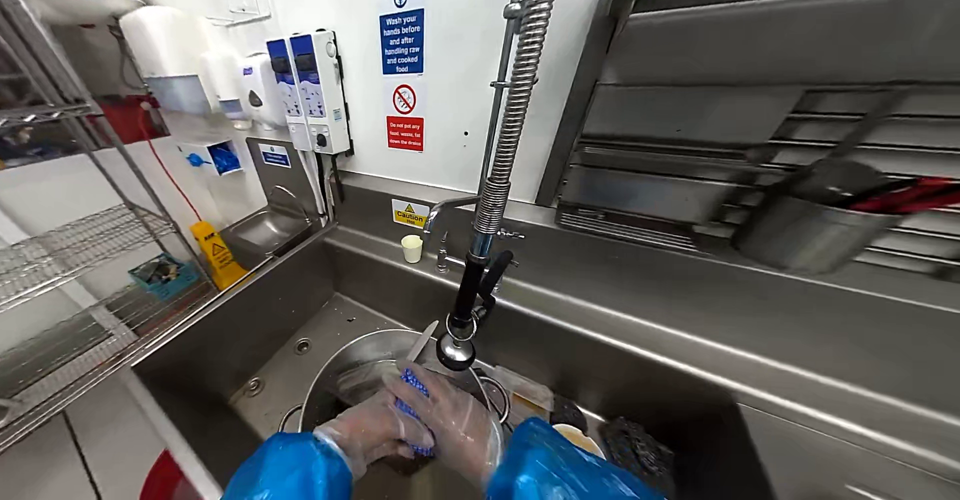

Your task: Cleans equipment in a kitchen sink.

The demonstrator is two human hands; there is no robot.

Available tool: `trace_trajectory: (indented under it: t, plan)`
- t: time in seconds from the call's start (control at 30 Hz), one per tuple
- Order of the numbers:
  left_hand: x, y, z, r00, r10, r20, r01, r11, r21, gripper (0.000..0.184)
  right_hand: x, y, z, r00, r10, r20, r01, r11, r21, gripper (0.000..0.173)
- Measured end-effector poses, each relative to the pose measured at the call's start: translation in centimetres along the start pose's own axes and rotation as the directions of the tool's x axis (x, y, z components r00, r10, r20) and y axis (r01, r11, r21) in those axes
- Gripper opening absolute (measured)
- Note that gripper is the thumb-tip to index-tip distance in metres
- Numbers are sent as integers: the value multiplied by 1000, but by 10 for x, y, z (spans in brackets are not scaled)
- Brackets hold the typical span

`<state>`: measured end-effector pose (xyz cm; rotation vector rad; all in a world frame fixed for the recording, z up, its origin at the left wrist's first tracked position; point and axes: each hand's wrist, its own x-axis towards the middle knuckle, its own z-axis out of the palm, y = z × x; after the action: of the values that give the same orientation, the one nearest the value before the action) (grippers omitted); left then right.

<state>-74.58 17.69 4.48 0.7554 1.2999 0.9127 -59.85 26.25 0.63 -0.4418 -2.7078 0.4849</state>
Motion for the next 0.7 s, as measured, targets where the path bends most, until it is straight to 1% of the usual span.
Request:
trace_trajectory:
  t: [0.03, 0.07, 0.1, 0.13, 0.17, 0.2, 0.23, 0.27, 0.3, 0.37, 0.43, 0.5, 0.57, 0.6, 0.63, 0.7]
  plan:
    - [-2, -4, -2, 999, -31, -14, 31, 999, 10, 45, 2, -9, -4, 985, 120, 126, -116, 992, -41, 72]
    - [-2, -7, -3, 997, -51, -49, 54, 997, 55, 47, 5, -16, -7, 953, 209, 218, -194, 977, -91, 67]
    - [-1, -9, -2, 994, -56, -89, 69, 986, 150, 46, 9, -23, -9, 913, 280, 297, -249, 959, -139, 62]
    - [1, -9, -1, 992, -51, -113, 82, 953, 290, 45, 13, -31, -12, 857, 347, 381, -301, 937, -177, 58]
    - [3, -11, 1, 993, -24, -118, 75, 892, 446, 46, 17, -38, -13, 806, 394, 441, -332, 919, -215, 54]
    - [8, -13, 4, 994, 18, -112, 53, 801, 596, 49, 20, -42, -12, 765, 427, 483, -346, 904, -251, 51]
    - [14, -17, 5, 994, 44, -105, 44, 705, 708, 51, 24, -44, -12, 734, 446, 512, -351, 895, -276, 51]
    - [19, -22, 5, 989, 55, -135, 68, 648, 759, 53, 26, -44, -11, 723, 449, 524, -346, 893, -288, 50]
    - [21, -24, 6, 981, 45, -190, 128, 588, 799, 55, 28, -42, -9, 725, 443, 528, -337, 896, -288, 50]
    - [20, -20, 12, 957, -21, -290, 266, 464, 845, 60, 32, -38, -6, 710, 437, 552, -332, 899, -284, 52]
    - [17, -18, 19, 939, -64, -337, 336, 372, 865, 59, 34, -39, -8, 660, 442, 608, -351, 897, -270, 55]
    - [14, -17, 22, 941, -46, -334, 331, 314, 890, 54, 35, -49, -20, 632, 422, 650, -395, 897, -199, 58]
    - [11, -13, 22, 950, -9, -311, 303, 250, 919, 44, 35, -60, -36, 600, 428, 676, -465, 874, -141, 48]
    - [8, -12, 23, 956, -7, -294, 288, 221, 932, 42, 32, -58, -33, 608, 426, 669, -506, 858, -87, 46]
    - [6, -9, 24, 961, -2, -275, 271, 184, 945, 40, 27, -49, -23, 656, 401, 639, -519, 855, -3, 44]
    - [3, -5, 25, 969, 11, -246, 243, 128, 962, 35, 15, -23, 8, 771, 369, 519, -528, 827, 195, 39]
